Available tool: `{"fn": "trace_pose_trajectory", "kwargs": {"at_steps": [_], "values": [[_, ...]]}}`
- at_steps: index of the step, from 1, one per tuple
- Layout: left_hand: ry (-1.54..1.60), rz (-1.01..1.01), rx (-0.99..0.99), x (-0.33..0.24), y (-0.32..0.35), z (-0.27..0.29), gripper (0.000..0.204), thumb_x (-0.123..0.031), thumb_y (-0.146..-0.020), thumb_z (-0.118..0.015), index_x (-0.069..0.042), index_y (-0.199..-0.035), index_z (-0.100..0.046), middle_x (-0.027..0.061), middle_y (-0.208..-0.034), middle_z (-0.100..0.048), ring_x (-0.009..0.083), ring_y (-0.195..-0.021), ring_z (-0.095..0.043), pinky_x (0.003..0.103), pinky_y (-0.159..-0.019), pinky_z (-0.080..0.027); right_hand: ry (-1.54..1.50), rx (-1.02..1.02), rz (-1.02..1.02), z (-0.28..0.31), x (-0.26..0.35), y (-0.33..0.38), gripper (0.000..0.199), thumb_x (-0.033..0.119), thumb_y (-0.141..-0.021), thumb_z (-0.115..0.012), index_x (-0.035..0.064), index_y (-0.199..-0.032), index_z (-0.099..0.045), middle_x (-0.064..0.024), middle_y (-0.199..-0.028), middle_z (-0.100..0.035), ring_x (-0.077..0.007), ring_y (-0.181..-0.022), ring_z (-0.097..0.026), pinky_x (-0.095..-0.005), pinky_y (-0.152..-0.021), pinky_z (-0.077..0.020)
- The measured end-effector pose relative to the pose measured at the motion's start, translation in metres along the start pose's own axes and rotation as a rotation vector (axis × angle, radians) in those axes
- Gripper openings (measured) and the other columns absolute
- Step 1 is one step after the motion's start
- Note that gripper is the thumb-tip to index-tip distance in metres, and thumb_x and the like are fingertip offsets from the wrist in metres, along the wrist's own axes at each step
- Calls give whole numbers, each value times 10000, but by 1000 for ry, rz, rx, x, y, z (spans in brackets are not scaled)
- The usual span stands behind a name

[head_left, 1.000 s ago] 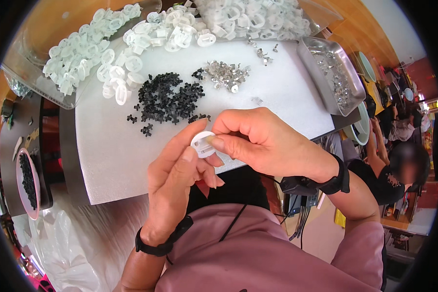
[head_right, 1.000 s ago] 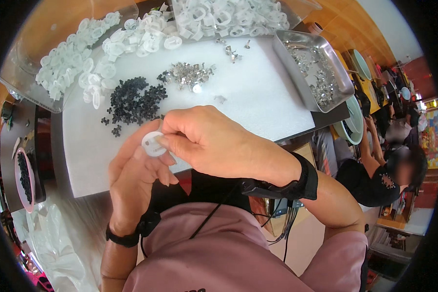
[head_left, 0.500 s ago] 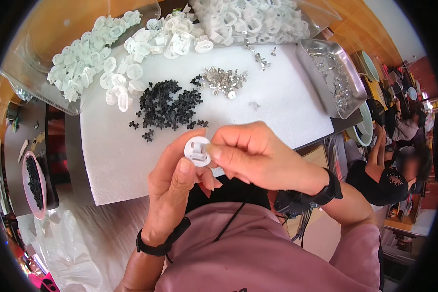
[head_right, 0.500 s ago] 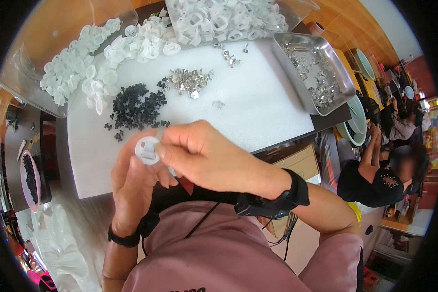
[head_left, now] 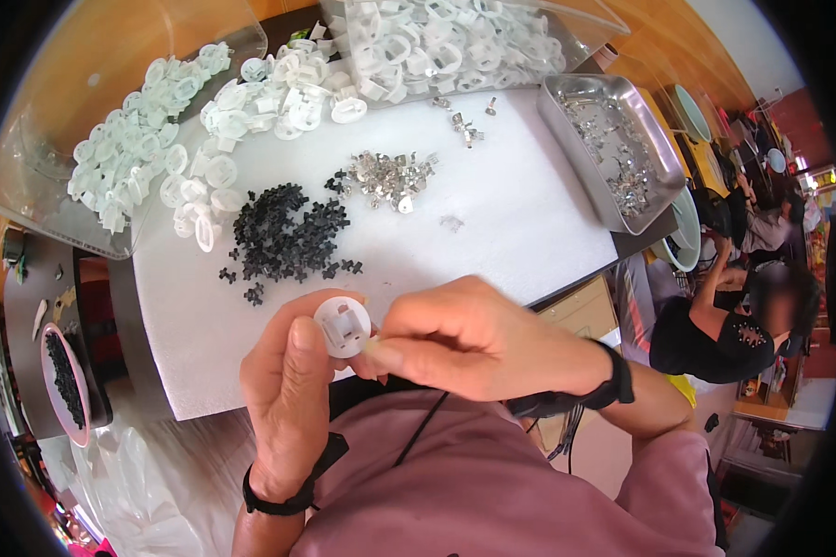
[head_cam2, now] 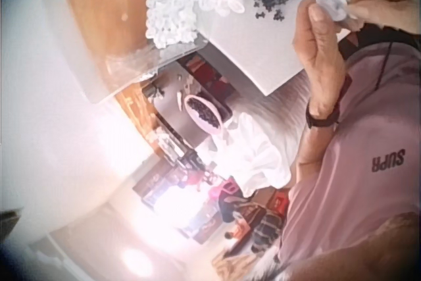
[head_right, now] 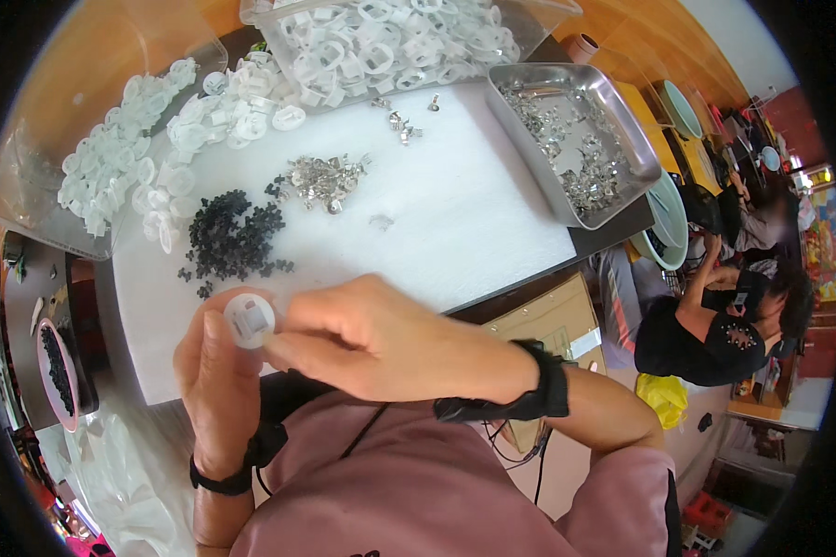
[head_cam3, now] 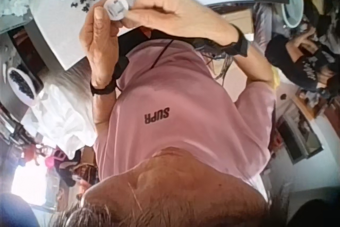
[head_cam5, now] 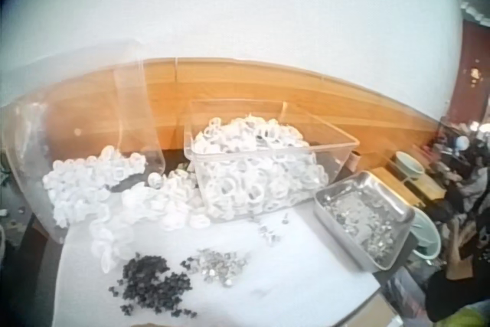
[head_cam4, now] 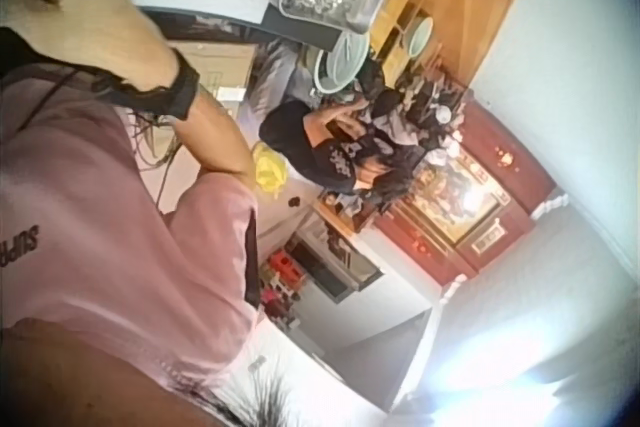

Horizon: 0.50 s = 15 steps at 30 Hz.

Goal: Assembling small plastic and metal components at a workbench.

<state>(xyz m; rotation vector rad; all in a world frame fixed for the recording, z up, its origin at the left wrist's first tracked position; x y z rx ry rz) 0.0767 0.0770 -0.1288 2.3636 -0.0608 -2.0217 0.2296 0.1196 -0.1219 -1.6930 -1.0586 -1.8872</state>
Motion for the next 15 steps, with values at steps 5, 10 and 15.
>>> {"fn": "trace_pose_trajectory", "kwargs": {"at_steps": [5, 10, 15], "values": [[205, 168, -102, 11, -14, -5, 418, -310, -1004, -431, 75, -1109, -555, 170, -849, -627, 169, -619, -573, 317, -585, -535, 780, -314, 183, 75, 15, 12, 91, 61, -849, -552, 11, -925, -556, -165, -794, -591, -359, -711, -592, -409, -614, -466], [258, 266, -98, 23, -24, -15, 395, -293, -1005, -418, 67, -1076, -566, 153, -821, -619, 142, -596, -539, 294, -551, -514, 1033, -258, 136, 87, 14, 9, 151, 0, -834, -514, 11, -982, -535, -144, -926, -581, -376, -831, -581, -436, -663, -466], [218, 303, 33, 28, -30, -18, 458, -345, -1027, -382, 69, -1061, -577, 120, -775, -581, 100, -578, -500, 273, -527, -495, 1100, -158, 104, 90, 8, -1, 189, 8, -825, -580, 51, -1008, -562, -98, -905, -544, -318, -763, -578, -388, -638, -452]]}}
Point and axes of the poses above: each hand's wrist, its own y-axis away from the middle knuckle, its own z-axis out of the back of the hand, x = y × z, the point moved 5 cm from there along -y, towards the middle knuckle
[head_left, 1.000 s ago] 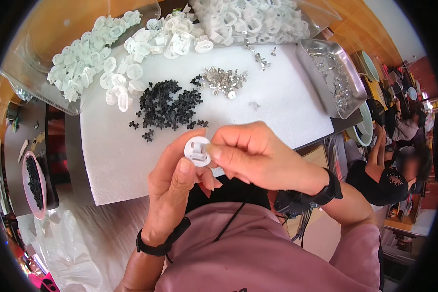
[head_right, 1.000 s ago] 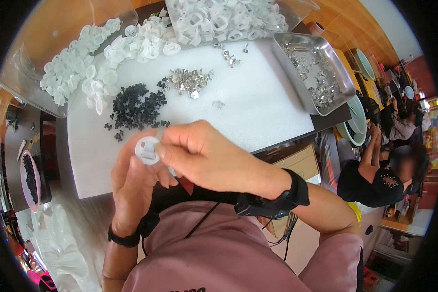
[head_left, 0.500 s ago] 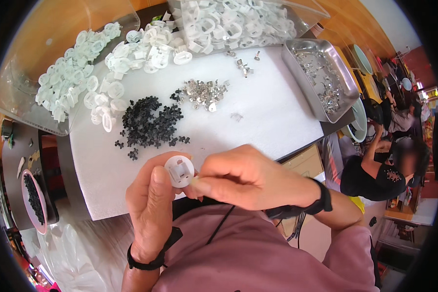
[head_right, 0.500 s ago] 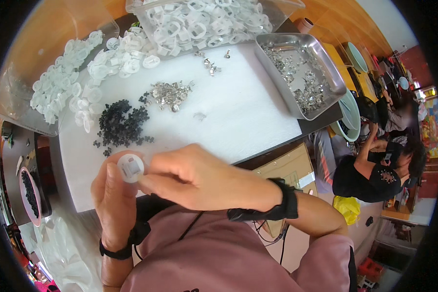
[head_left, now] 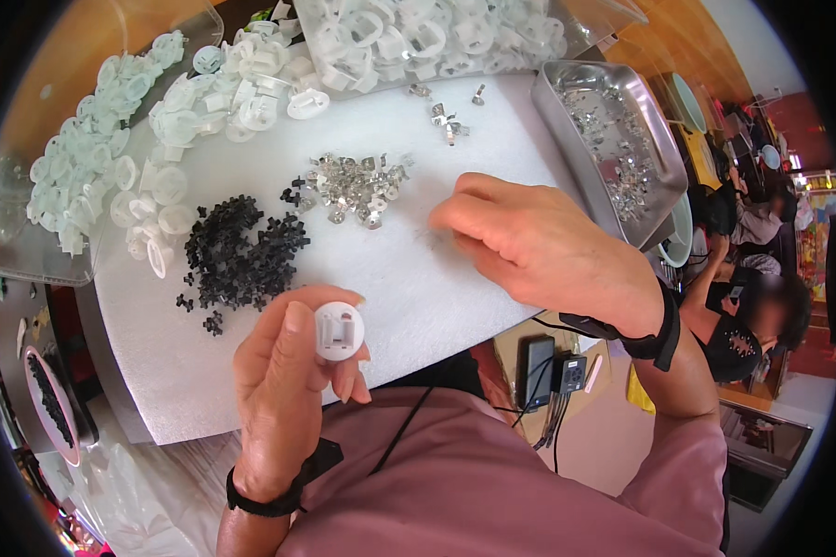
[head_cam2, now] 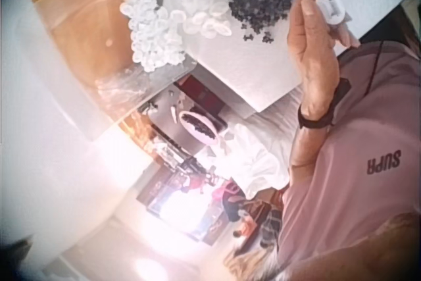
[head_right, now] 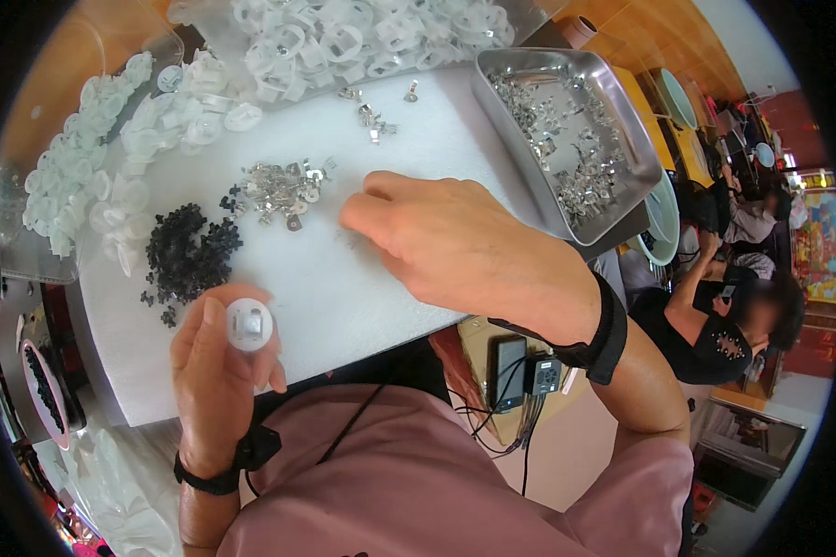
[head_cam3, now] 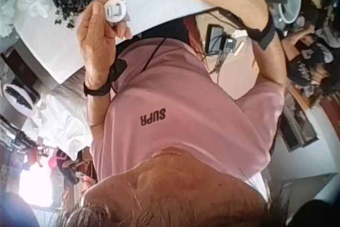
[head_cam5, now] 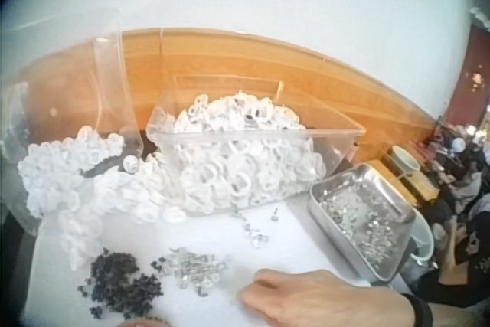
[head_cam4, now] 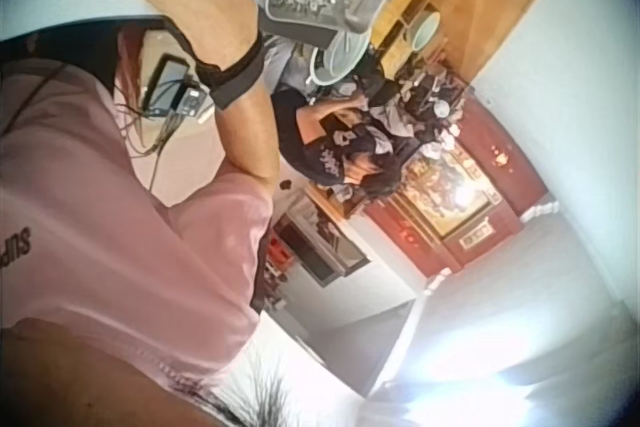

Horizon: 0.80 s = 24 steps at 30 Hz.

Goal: Assembling small plastic and metal components at a workbench.

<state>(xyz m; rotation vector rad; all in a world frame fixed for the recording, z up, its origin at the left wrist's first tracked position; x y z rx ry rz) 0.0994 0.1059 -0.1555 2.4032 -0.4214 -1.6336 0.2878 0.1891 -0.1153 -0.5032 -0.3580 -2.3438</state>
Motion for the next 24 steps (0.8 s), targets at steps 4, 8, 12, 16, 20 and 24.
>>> {"fn": "trace_pose_trajectory", "kwargs": {"at_steps": [4, 8, 12, 16, 20, 24], "values": [[-83, 16, -20, 2, -1, -2, 484, -371, -1026, -380, 66, -1044, -588, 117, -780, -577, 93, -554, -480, 260, -512, -476, 38, 73, 13, -7, 0, -6, 174, 28, -828, -595, 60, -996, -566, -85, -905, -541, -313, -747, -585, -391, -623, -466], [-2, 3, -65, 3, -2, 0, 479, -369, -1026, -381, 62, -1047, -590, 104, -772, -569, 91, -557, -462, 264, -518, -478, 117, 30, 82, -8, 0, -6, 152, 57, -826, -621, 51, -966, -562, -75, -871, -531, -290, -696, -589, -380, -580, -477], [18, -4, -79, 4, -1, 0, 433, -343, -1025, -397, 50, -1090, -568, 92, -776, -562, 89, -569, -453, 267, -529, -481, 154, -35, 116, -8, 1, -3, 140, 53, -811, -640, 43, -918, -550, -70, -848, -525, -274, -660, -586, -370, -543, -475], [24, -25, -89, 5, 1, 0, 403, -325, -1027, -401, 39, -1113, -551, 82, -776, -556, 84, -572, -449, 264, -531, -479, 153, -85, 96, -7, 4, -2, 154, 31, -791, -650, 42, -898, -539, -68, -844, -528, -273, -651, -585, -373, -534, -473], [0, -74, -105, 5, 3, -1, 392, -318, -1031, -389, 31, -1099, -551, 76, -769, -550, 78, -565, -440, 260, -527, -475, 139, -131, 136, -4, 4, -2, 113, 8, -758, -576, 29, -841, -503, -92, -821, -521, -296, -698, -600, -396, -546, -484], [-8, -119, -93, 6, 2, 0, 391, -312, -1034, -382, 34, -1092, -554, 81, -771, -552, 77, -558, -434, 261, -522, -474, 125, -204, 104, -7, -5, -4, 105, 32, -784, -586, 35, -872, -530, -99, -836, -559, -314, -701, -610, -411, -563, -487]]}}
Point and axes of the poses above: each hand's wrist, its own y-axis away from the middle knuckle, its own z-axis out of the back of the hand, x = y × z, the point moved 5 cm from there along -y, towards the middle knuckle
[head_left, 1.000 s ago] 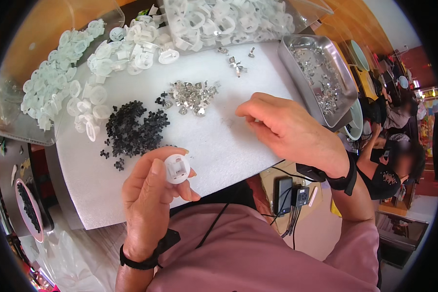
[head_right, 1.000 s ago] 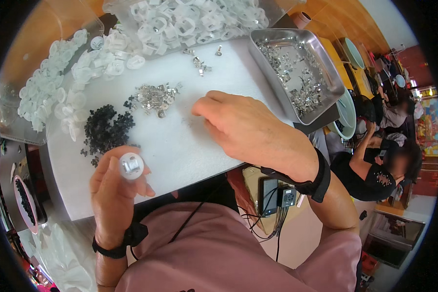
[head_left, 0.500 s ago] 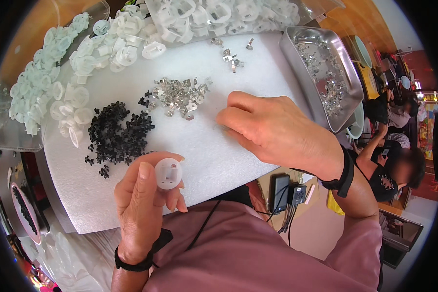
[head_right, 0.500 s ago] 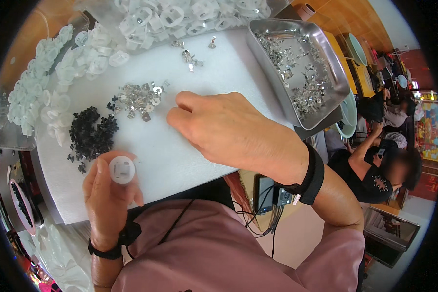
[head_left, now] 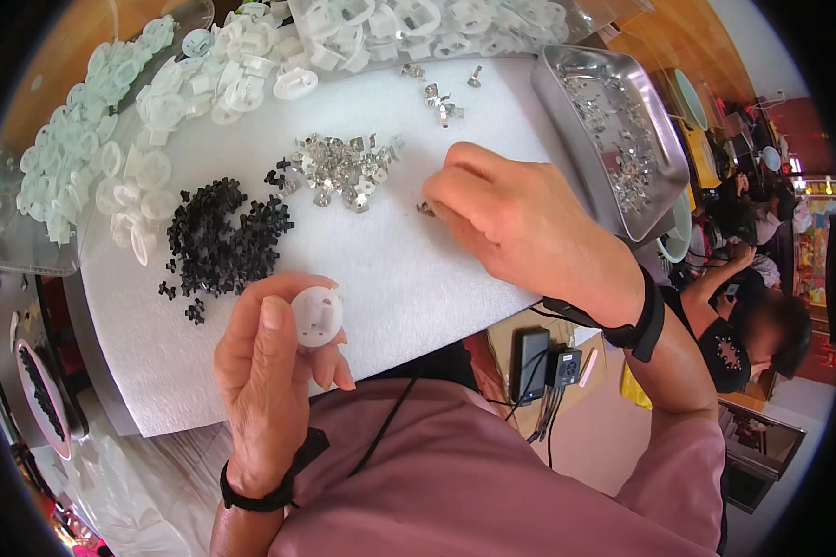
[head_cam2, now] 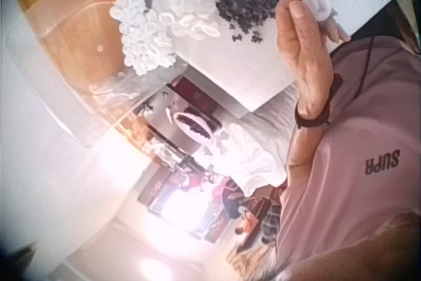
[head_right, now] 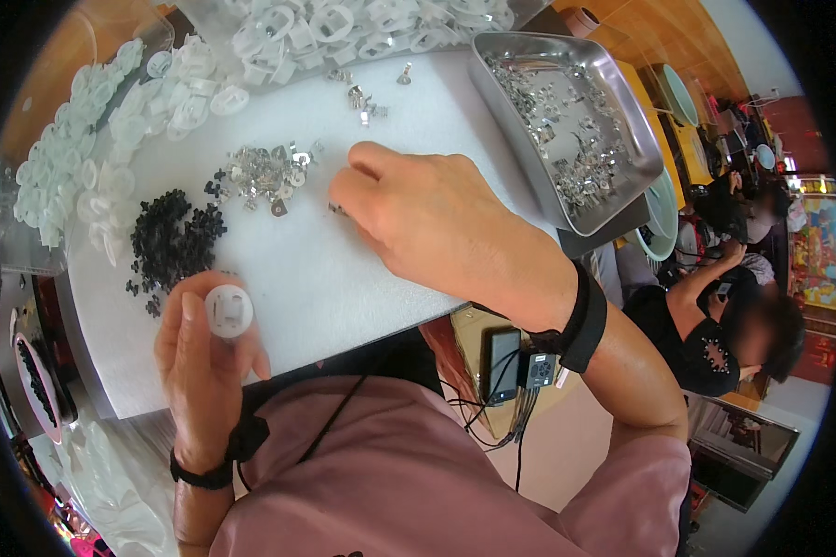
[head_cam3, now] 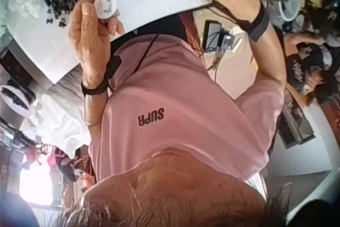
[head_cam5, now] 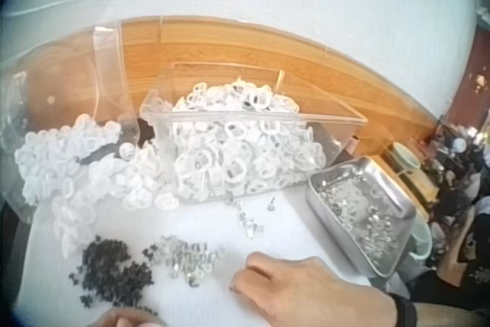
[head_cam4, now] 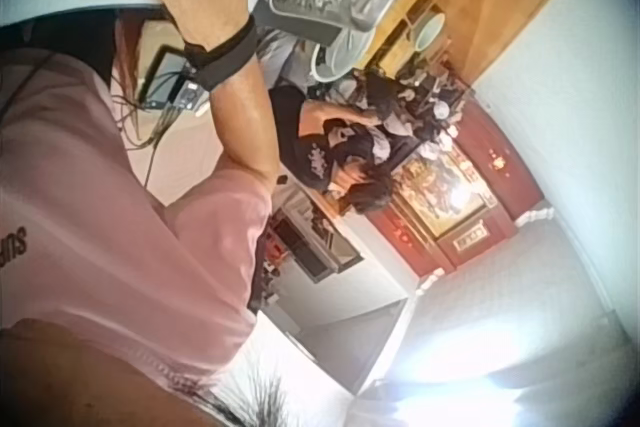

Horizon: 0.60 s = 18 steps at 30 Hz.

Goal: Assembling small plastic and metal components at a workbench.

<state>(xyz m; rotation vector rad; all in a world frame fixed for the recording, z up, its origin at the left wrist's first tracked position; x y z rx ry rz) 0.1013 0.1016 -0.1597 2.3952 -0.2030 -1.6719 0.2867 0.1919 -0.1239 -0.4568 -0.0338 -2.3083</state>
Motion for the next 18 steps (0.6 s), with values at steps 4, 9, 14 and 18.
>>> {"fn": "trace_pose_trajectory", "kwargs": {"at_steps": [4, 9, 14, 18], "values": [[18, -12, 2, 1, 0, 0, 389, -305, -1035, -378, 37, -1087, -556, 88, -778, -560, 76, -556, -433, 262, -522, -475, -72, -106, -85, -1, -8, -1, 75, 51, -808, -594, 42, -869, -552, -111, -831, -575, -328, -697, -610, -424, -572, -483], [34, -27, 1, 2, 2, 2, 388, -299, -1037, -375, 38, -1088, -560, 98, -790, -571, 78, -556, -434, 262, -525, -478, -110, -213, -113, 10, -8, 4, 141, -38, -811, -594, 23, -933, -559, -121, -804, -550, -316, -672, -559, -367, -599, -444], [35, -42, 1, 2, 2, 2, 390, -299, -1035, -380, 42, -1088, -562, 92, -781, -568, 79, -559, -437, 266, -531, -479, 63, -133, -77, 4, 9, 8, 130, -5, -806, -620, 35, -913, -559, -98, -820, -550, -307, -655, -575, -369, -568, -458], [31, -55, 9, 3, 2, 5, 406, -308, -1034, -384, 53, -1088, -562, 84, -763, -560, 83, -562, -443, 270, -535, -478, 241, -57, -34, -2, 12, 7, 136, 27, -784, -639, 46, -894, -561, -79, -827, -532, -284, -645, -597, -369, -541, -475]]}}
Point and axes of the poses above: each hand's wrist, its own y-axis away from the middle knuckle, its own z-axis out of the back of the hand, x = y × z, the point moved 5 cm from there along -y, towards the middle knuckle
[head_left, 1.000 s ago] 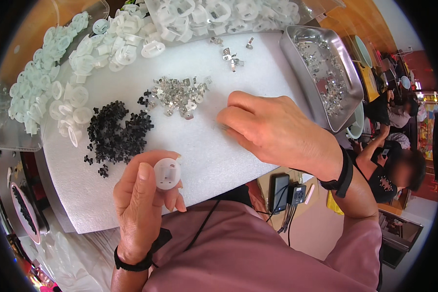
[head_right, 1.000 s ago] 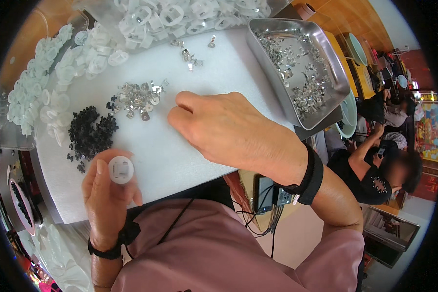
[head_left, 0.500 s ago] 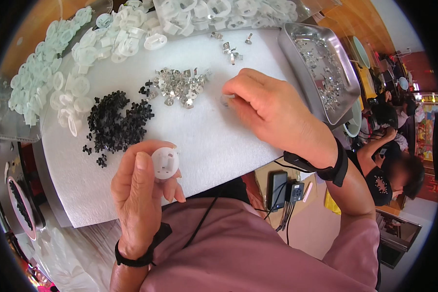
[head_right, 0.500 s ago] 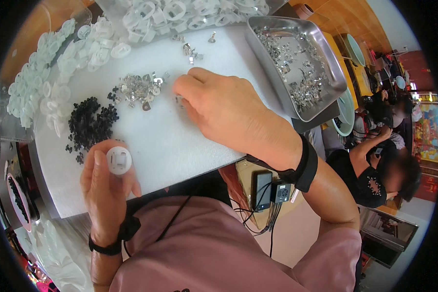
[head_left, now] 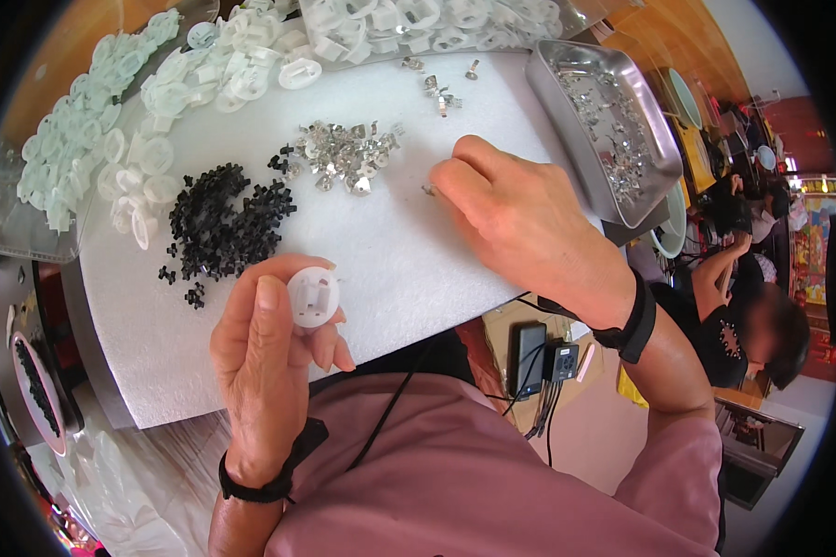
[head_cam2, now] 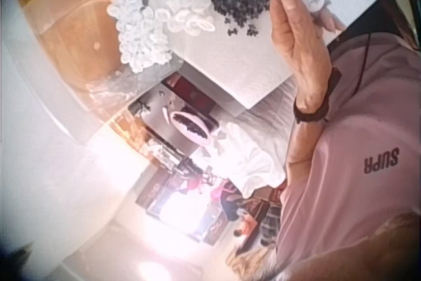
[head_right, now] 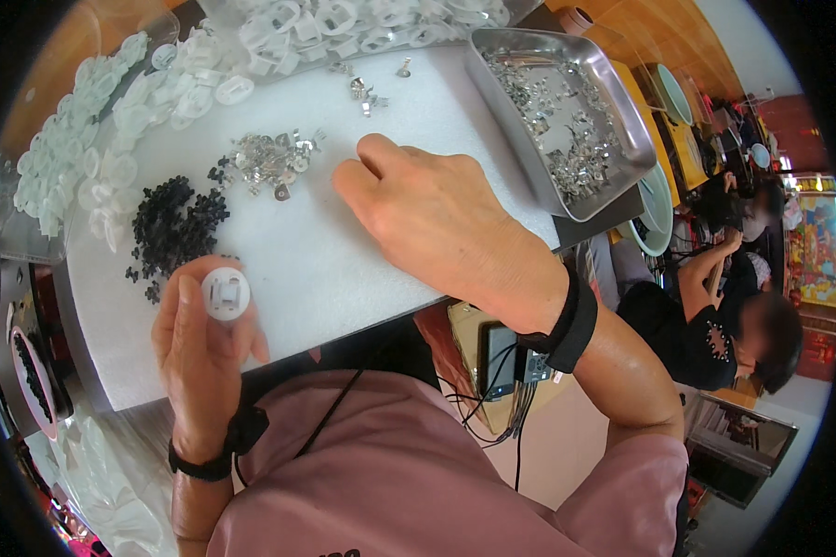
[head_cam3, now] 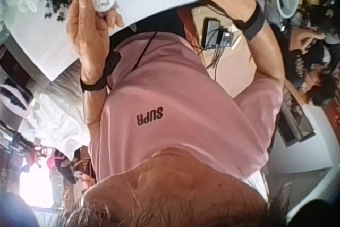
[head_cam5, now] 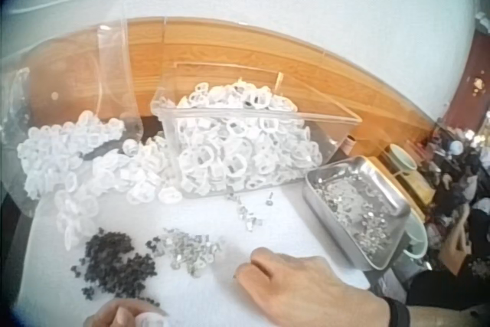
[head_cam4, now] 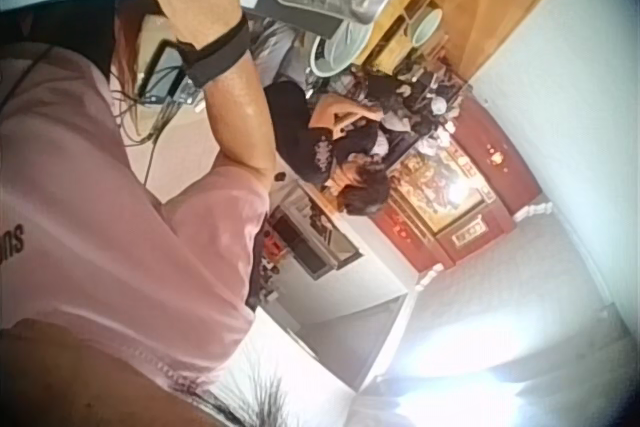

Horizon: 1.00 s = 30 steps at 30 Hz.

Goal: Assembling small plastic and metal components at a workbench.

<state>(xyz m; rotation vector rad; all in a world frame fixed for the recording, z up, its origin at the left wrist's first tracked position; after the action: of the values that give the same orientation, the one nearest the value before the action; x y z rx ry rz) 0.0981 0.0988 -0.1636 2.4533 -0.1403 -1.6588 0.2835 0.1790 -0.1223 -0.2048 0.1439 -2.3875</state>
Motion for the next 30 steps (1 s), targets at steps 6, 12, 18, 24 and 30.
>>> {"fn": "trace_pose_trajectory", "kwargs": {"at_steps": [6, 12, 18, 24, 30], "values": [[6, 10, -4, -2, 0, -3, 417, -310, -1032, -389, 63, -1105, -560, 79, -762, -549, 90, -576, -452, 273, -548, -478, 101, 13, 48, 1, 5, 2, 115, 36, -791, -629, 33, -879, -556, -77, -832, -527, -276, -622, -597, -365, -540, -480], [39, -13, 40, -1, 1, 0, 411, -303, -1032, -392, 62, -1130, -555, 90, -817, -554, 92, -583, -456, 274, -559, -480, 95, -32, 101, -5, -1, -6, 101, 50, -806, -633, 22, -869, -559, -96, -777, -521, -294, -624, -598, -369, -550, -488], [78, 14, 35, 0, 0, -2, 394, -292, -1032, -396, 56, -1130, -551, 95, -810, -560, 91, -576, -459, 272, -549, -478, -258, -78, 61, 9, 10, 0, 88, -10, -802, -630, 6, -863, -568, -108, -734, -530, -271, -592, -559, -350, -519, -427], [92, 4, 38, -1, -1, 1, 377, -293, -1026, -415, 52, -1112, -543, 96, -836, -589, 92, -557, -468, 249, -509, -471, -758, -145, 88, 22, 64, -4, 157, -70, -758, -670, -3, -887, -611, -65, -687, -512, -172, -549, -488, -291, -472, -363], [150, 38, 26, 2, 2, 2, 356, -281, -1014, -456, 52, -1101, -546, 79, -852, -601, 95, -587, -505, 255, -523, -486, -609, -272, 97, 5, 78, -6, 202, -85, -728, -675, 0, -901, -615, -66, -720, -519, -165, -533, -530, -284, -442, -402]]}}
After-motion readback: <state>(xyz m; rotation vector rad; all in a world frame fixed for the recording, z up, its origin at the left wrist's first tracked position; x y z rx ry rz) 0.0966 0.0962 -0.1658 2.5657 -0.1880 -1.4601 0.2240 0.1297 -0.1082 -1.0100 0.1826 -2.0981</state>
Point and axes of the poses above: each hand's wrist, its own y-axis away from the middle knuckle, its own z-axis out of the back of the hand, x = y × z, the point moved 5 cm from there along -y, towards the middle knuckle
